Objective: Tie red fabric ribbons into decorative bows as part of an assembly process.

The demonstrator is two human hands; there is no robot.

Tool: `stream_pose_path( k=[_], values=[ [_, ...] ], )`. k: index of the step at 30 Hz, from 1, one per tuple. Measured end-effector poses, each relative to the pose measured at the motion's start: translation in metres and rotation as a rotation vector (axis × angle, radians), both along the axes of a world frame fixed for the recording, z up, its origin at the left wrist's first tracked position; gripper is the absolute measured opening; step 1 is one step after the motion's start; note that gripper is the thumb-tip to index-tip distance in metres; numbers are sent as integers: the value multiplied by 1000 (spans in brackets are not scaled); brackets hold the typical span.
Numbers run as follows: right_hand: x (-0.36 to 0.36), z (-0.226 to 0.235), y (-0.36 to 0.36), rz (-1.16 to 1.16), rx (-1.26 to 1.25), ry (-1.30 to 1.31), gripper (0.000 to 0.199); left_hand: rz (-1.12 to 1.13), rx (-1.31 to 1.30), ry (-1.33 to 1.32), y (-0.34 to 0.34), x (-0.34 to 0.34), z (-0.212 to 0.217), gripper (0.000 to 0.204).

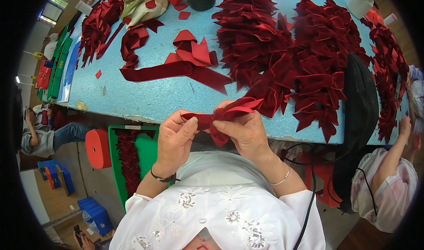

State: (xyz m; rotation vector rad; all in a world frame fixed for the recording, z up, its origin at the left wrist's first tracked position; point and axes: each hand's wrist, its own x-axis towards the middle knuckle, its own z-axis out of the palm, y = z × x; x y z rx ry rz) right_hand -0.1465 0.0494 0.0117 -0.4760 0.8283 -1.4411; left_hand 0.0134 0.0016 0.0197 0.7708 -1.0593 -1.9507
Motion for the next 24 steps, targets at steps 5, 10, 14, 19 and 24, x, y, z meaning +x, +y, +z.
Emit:
stream_pose_path(
  k=[5, 10, 14, 19, 24],
  values=[
    [0, -5, -2, 140, -8, -22, 23, 47, 95, 72, 1, 4, 0, 22],
    [17, -10, 2, -204, 176, 105, 34, -19, -15, -30, -9, 3, -8, 21],
    [7, -19, 2, -85, -68, 224, 26, -47, -19, 67, -3, -3, -3, 17],
    [14, -28, -4, -81, -132, 308, 27, 130, -177, -51, 2, 16, -15, 14],
    [27, 6, -1, -114, -22, 264, 15, 329, -505, -326, 15, 12, 1, 14]
  ],
)
